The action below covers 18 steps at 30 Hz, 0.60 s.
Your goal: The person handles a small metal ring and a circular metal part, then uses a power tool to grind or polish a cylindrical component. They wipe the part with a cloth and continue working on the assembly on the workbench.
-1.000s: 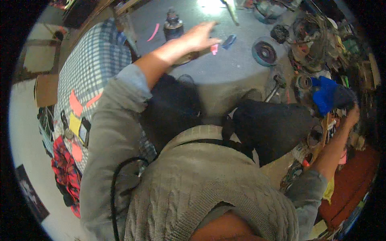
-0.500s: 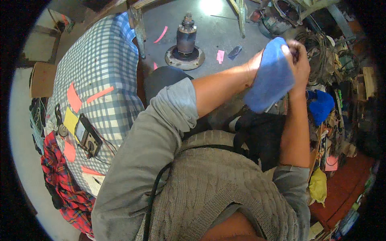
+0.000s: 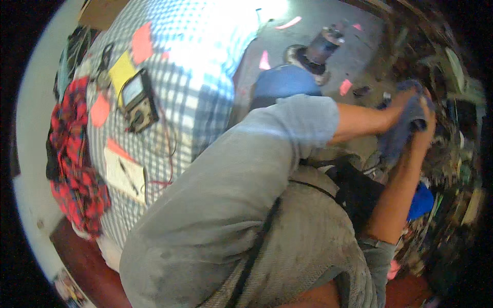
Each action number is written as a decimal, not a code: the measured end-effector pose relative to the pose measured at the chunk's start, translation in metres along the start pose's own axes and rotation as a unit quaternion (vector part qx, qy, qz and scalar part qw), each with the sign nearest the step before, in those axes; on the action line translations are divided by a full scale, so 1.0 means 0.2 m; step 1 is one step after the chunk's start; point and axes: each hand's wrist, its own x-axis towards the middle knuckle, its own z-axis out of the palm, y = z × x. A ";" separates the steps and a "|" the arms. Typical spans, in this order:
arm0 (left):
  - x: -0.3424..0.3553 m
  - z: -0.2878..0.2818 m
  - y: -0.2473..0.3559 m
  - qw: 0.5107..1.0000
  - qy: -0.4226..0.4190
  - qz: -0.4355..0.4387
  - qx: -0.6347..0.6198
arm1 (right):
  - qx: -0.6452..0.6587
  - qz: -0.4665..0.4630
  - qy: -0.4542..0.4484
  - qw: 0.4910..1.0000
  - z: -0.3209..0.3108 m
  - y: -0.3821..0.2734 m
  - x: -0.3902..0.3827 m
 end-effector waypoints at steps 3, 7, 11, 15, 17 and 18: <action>-0.12 0.13 0.00 0.731 0.112 0.119 0.663 | -0.028 0.043 0.014 0.999 -0.22 0.08 0.17; -0.24 0.28 0.14 0.614 -0.115 0.187 0.758 | 0.003 0.023 0.077 0.997 -0.51 0.13 0.25; -0.18 0.31 0.25 0.623 -0.057 0.206 0.752 | 0.014 0.014 0.106 0.994 -0.58 0.07 0.26; 0.00 0.29 0.34 0.691 0.036 0.080 0.717 | -0.009 -0.017 0.054 0.998 -0.36 0.00 0.21; 0.06 0.26 0.39 0.694 -0.007 -0.029 0.720 | -0.030 -0.023 0.024 0.999 -0.19 -0.01 0.13; 0.03 0.18 0.43 0.684 -0.083 0.046 0.723 | -0.043 -0.027 0.017 0.999 -0.11 -0.01 0.08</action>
